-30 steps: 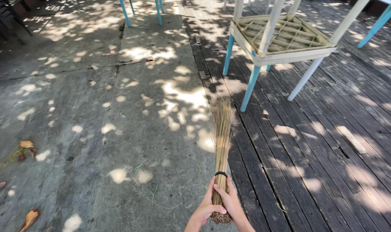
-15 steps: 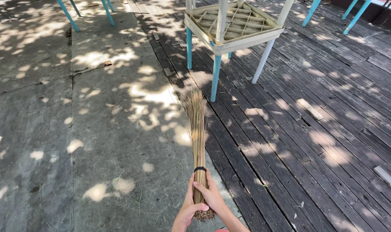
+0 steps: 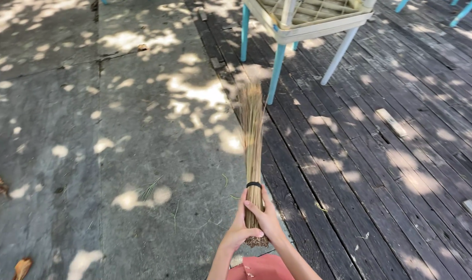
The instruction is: Sweeping dry leaves on an outdoor wooden deck using a handheld grass broom.
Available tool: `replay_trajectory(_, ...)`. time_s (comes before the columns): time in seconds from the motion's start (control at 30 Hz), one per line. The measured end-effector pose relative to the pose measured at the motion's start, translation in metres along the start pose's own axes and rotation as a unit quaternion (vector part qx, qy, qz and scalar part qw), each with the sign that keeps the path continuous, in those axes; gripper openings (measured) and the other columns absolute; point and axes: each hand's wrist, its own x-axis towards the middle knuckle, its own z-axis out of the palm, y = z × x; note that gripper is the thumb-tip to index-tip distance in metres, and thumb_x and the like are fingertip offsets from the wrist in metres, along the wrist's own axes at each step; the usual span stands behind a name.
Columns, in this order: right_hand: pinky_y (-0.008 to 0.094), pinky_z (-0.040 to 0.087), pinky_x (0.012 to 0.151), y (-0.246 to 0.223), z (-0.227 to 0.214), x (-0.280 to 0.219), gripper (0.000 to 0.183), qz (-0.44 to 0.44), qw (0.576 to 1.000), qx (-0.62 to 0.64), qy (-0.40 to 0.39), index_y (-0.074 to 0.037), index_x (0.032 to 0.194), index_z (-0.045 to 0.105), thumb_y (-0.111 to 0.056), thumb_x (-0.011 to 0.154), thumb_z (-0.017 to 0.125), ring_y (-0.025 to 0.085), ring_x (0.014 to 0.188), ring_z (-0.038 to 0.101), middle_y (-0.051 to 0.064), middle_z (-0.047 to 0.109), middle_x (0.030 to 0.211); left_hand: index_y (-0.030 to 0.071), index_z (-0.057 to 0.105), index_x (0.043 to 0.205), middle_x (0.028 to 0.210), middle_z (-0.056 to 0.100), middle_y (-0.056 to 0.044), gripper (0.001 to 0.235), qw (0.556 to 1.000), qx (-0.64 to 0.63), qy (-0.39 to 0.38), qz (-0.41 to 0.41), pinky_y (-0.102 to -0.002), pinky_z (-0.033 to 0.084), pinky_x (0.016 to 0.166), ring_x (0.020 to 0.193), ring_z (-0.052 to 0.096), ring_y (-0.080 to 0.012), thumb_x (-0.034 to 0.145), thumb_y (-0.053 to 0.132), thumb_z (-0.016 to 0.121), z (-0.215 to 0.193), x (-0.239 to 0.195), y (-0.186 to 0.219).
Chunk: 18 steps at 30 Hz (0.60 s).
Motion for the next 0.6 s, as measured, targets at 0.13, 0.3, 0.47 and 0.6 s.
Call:
replay_trajectory(0.13,0.029,0.058,0.089,0.003,-0.002,-0.001,0.09,0.019,1.0,0.019,0.001,-0.005,0.159,0.028,-0.018,0.083,0.074,0.022,0.113,0.07,0.019,0.061,0.144,0.028,0.012,0.163,0.172,0.017,-0.006,0.127,1.0,0.004,0.005,-0.015,-0.04,0.059,0.094,0.151,0.033,-0.0317,0.054,-0.016,0.06,0.009,-0.004,0.01)
replay_trajectory(0.3,0.03,0.056,0.087,-0.012,-0.003,-0.007,0.088,0.034,0.999,0.017,-0.013,-0.009,0.161,0.027,-0.012,0.084,0.07,0.022,0.107,0.07,0.019,0.066,0.137,0.03,0.007,0.164,0.173,0.013,-0.008,0.129,1.0,-0.007,-0.007,-0.001,-0.04,0.061,0.085,0.148,0.035,-0.035,0.056,-0.021,0.058,0.014,-0.008,0.016)
replay_trajectory(0.47,0.031,0.057,0.08,-0.006,-0.001,-0.004,0.088,0.028,0.999,0.016,-0.02,-0.009,0.161,0.028,-0.009,0.084,0.069,0.023,0.102,0.07,0.019,0.065,0.135,0.027,0.009,0.164,0.172,0.015,-0.01,0.128,1.0,-0.001,0.0,0.029,-0.041,0.059,0.092,0.147,0.037,-0.0349,0.055,-0.018,0.061,0.014,-0.011,0.016)
replay_trajectory(0.6,0.032,0.058,0.085,-0.012,0.002,-0.007,0.088,0.042,0.999,0.02,-0.025,-0.01,0.161,0.026,-0.009,0.084,0.068,0.024,0.108,0.07,0.02,0.062,0.142,0.026,0.009,0.164,0.173,0.015,-0.009,0.128,1.0,-0.007,0.005,0.026,-0.044,0.056,0.1,0.15,0.032,-0.0343,0.055,-0.016,0.062,0.009,-0.011,0.009)
